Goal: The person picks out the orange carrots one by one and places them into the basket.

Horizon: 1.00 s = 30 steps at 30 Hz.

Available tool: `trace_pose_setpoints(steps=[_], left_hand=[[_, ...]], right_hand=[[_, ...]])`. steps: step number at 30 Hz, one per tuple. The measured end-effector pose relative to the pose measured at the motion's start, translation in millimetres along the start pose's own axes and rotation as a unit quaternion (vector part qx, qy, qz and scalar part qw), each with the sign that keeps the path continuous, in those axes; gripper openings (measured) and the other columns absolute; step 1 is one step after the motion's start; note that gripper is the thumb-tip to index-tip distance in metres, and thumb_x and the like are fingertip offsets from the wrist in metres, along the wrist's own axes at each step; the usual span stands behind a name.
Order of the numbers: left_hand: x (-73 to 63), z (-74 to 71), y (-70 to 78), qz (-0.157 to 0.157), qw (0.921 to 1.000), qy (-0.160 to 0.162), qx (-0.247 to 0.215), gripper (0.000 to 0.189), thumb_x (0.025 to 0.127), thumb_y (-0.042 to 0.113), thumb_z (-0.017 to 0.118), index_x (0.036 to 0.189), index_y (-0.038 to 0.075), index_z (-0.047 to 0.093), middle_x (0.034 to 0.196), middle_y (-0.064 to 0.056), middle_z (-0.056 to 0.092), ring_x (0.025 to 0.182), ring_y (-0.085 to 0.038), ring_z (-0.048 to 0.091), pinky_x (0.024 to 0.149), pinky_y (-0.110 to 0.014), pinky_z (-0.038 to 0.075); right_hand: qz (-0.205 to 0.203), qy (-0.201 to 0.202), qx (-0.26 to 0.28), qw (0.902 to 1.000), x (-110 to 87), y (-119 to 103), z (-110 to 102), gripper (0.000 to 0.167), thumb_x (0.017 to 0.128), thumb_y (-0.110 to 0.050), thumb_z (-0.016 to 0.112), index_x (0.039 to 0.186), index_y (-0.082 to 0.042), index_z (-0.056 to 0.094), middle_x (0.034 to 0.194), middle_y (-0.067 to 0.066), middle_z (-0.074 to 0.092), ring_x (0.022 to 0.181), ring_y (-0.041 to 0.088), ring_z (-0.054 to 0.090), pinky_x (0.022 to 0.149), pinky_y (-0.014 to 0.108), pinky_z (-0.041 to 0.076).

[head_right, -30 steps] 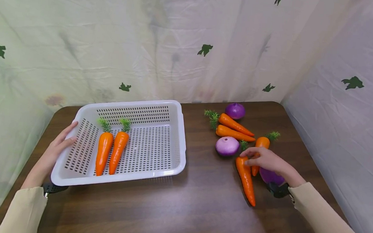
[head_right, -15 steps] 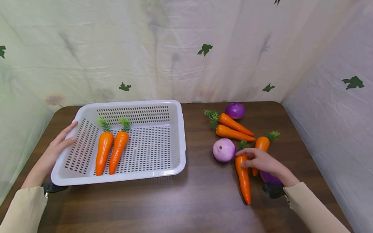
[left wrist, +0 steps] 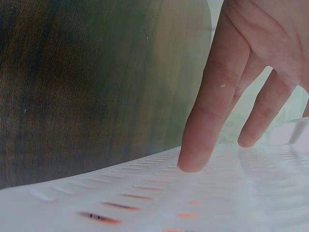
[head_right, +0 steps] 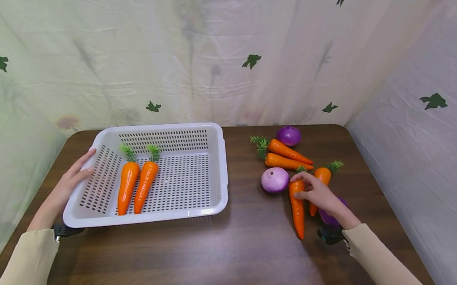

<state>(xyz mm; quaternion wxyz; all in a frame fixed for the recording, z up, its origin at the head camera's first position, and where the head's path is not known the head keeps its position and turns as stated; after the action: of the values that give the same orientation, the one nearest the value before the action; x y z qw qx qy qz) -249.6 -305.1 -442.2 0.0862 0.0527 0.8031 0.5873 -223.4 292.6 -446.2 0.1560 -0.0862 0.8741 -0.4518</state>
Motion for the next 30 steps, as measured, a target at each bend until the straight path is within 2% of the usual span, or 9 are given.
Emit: trace_pose_setpoints(steps=[5, 8, 11, 15, 19, 24, 27, 30], left_hand=[[-0.5, -0.2, -0.4, -0.001, 1.0000, 0.001, 0.003, 0.056, 0.103, 0.031, 0.038, 0.152, 0.041, 0.014, 0.142, -0.022, 0.022, 0.091, -0.006, 0.061, 0.065, -0.040, 0.057], [-0.6, -0.2, 0.0, 0.000, 1.0000, 0.002, 0.002, 0.056, 0.103, 0.031, 0.038, 0.152, 0.041, 0.014, 0.142, -0.021, 0.022, 0.091, -0.006, 0.062, 0.065, -0.040, 0.057], [-0.5, -0.1, 0.4, 0.002, 1.0000, 0.001, 0.000, 0.056, 0.103, 0.031, 0.038, 0.152, 0.041, 0.014, 0.142, -0.021, 0.022, 0.091, -0.006, 0.062, 0.066, -0.040, 0.057], [-0.4, 0.1, 0.0, 0.003, 1.0000, 0.000, -0.002, 0.056, 0.103, 0.031, 0.038, 0.153, 0.040, 0.014, 0.142, -0.021, 0.022, 0.091, -0.006, 0.062, 0.066, -0.040, 0.057], [-0.2, 0.2, -0.8, 0.005, 1.0000, -0.001, -0.003, 0.056, 0.103, 0.031, 0.038, 0.153, 0.040, 0.014, 0.142, -0.021, 0.022, 0.091, -0.006, 0.062, 0.066, -0.040, 0.057], [-0.4, 0.2, -1.0, 0.005, 1.0000, -0.002, -0.001, 0.056, 0.103, 0.032, 0.038, 0.152, 0.041, 0.014, 0.143, -0.021, 0.021, 0.091, -0.006, 0.062, 0.066, -0.040, 0.057], [-0.5, -0.1, -0.7, 0.006, 1.0000, -0.001, -0.001, 0.055, 0.103, 0.031, 0.038, 0.152, 0.041, 0.014, 0.142, -0.021, 0.021, 0.091, -0.006, 0.062, 0.066, -0.040, 0.057], [-0.3, -0.5, -0.6, 0.008, 1.0000, -0.001, -0.001, 0.055, 0.103, 0.031, 0.038, 0.153, 0.040, 0.014, 0.142, -0.021, 0.022, 0.092, -0.006, 0.062, 0.066, -0.040, 0.057]], right_hand=[[-0.011, 0.013, 0.024, 0.9996, 0.0, -0.1, -1.7, 0.033, 0.090, -0.003, 0.062, 0.120, 0.004, 0.049, 0.111, 0.023, 0.050, 0.088, 0.030, 0.055, 0.072, 0.034, 0.050], [-0.018, 0.019, 0.033, 0.9991, 0.4, 0.2, -2.9, 0.031, 0.092, -0.003, 0.060, 0.120, 0.003, 0.048, 0.112, 0.023, 0.050, 0.089, 0.033, 0.057, 0.073, 0.036, 0.053], [-0.030, 0.029, 0.021, 0.9989, 0.8, -1.3, -5.6, 0.030, 0.093, -0.003, 0.058, 0.121, 0.003, 0.050, 0.115, 0.023, 0.050, 0.099, 0.037, 0.054, 0.082, 0.043, 0.049], [-0.030, 0.039, 0.004, 0.9988, 0.2, -2.9, -10.1, 0.031, 0.095, -0.006, 0.056, 0.124, 0.002, 0.050, 0.123, 0.023, 0.051, 0.107, 0.038, 0.048, 0.087, 0.042, 0.043], [-0.015, 0.035, 0.044, 0.9983, -1.1, -3.6, -14.0, 0.034, 0.098, -0.009, 0.053, 0.129, 0.003, 0.045, 0.128, 0.026, 0.045, 0.106, 0.038, 0.048, 0.082, 0.033, 0.050], [-0.006, 0.029, 0.100, 0.9945, -2.0, -8.5, -18.2, 0.037, 0.101, -0.011, 0.048, 0.134, 0.001, 0.037, 0.135, 0.031, 0.033, 0.109, 0.042, 0.047, 0.078, 0.043, 0.054], [-0.011, 0.033, 0.105, 0.9938, -0.9, -13.0, -21.0, 0.037, 0.101, -0.013, 0.047, 0.134, 0.000, 0.036, 0.137, 0.030, 0.031, 0.110, 0.042, 0.045, 0.077, 0.044, 0.054], [-0.020, 0.042, 0.090, 0.9949, 0.8, -17.7, -25.3, 0.036, 0.102, -0.015, 0.047, 0.134, -0.001, 0.038, 0.136, 0.028, 0.033, 0.110, 0.042, 0.045, 0.078, 0.039, 0.053]])
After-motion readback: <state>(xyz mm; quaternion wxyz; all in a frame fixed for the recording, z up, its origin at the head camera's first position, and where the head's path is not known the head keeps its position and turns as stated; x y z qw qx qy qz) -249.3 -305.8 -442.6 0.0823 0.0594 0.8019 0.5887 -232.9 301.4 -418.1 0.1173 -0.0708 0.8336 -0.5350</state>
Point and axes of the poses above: each hand's wrist, its own x-axis towards the middle knuckle, its own z-axis out of the palm, y = z × x, the point moved 9 cm from there along x, towards the middle knuckle
